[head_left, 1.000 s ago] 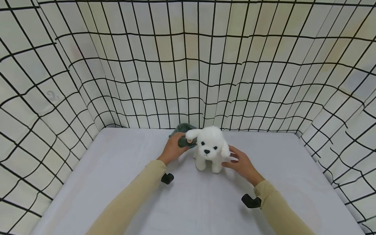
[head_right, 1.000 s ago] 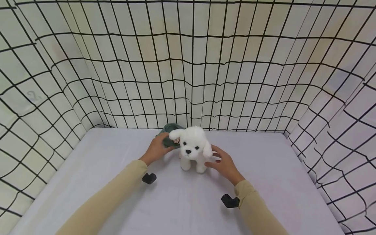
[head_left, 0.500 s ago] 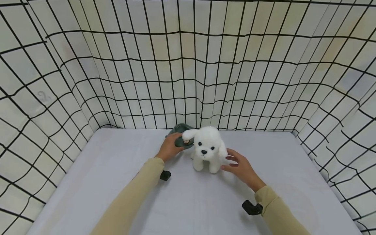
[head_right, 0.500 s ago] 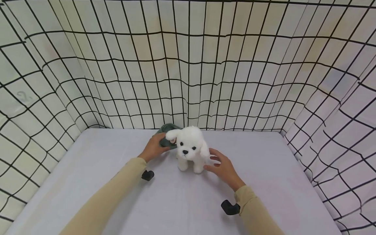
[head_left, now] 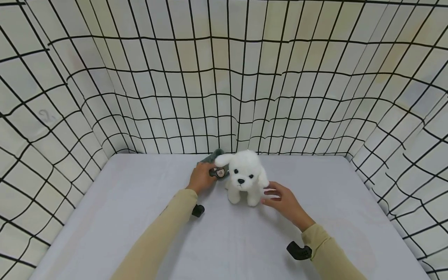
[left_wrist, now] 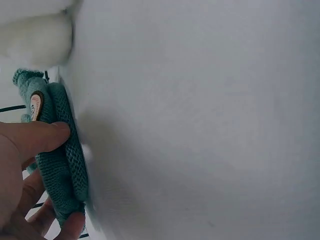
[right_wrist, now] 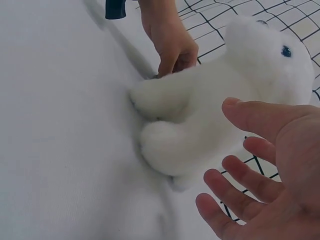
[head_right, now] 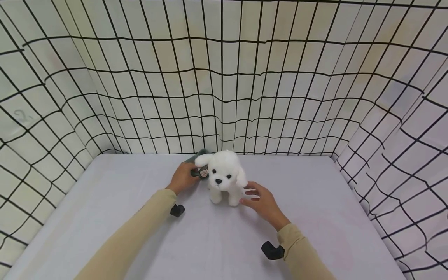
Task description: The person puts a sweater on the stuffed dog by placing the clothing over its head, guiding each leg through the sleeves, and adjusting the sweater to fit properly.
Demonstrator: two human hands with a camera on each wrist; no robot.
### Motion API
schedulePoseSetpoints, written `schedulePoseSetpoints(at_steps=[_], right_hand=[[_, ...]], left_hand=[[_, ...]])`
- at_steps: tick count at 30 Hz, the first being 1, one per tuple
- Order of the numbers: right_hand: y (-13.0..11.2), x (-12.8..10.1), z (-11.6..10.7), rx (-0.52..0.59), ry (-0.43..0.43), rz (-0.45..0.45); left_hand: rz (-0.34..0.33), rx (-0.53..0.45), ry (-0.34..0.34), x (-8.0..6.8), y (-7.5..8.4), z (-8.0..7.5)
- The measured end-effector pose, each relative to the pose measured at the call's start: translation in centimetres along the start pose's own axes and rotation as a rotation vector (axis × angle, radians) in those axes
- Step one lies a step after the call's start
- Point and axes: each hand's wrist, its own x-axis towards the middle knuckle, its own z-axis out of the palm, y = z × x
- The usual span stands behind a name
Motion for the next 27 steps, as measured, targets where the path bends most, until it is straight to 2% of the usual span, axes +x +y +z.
schedulePoseSetpoints(at_steps=[6, 11, 17, 21, 27], right_hand=[[0.0, -0.2, 0.1, -0.004, -0.012, 0.008], [0.1, -0.3, 0.4, -0.008, -0.077, 0.006], [-0.3, -0.4, 0.7, -0.042, -0.140, 0.048], [-0.5, -0.6, 0.9, -0.011, -0.198, 0.069], [-0.7, -0.7, 1.4, 0.016, -0.276, 0.042]], left_hand=[[-0.026, -0.001, -0.005, -0.3, -0.1, -0.2], [-0.039, -0.033, -0.022, -1.0, -0.1, -0.7], [-0.031, -0.042, -0.045, -2.2, -0.1, -1.1], [-0.026, -0.054, -0.061, -3.2, -0.1, -1.4], [-0.004, -0.068, -0.070, -4.8, -0.2, -2.0]])
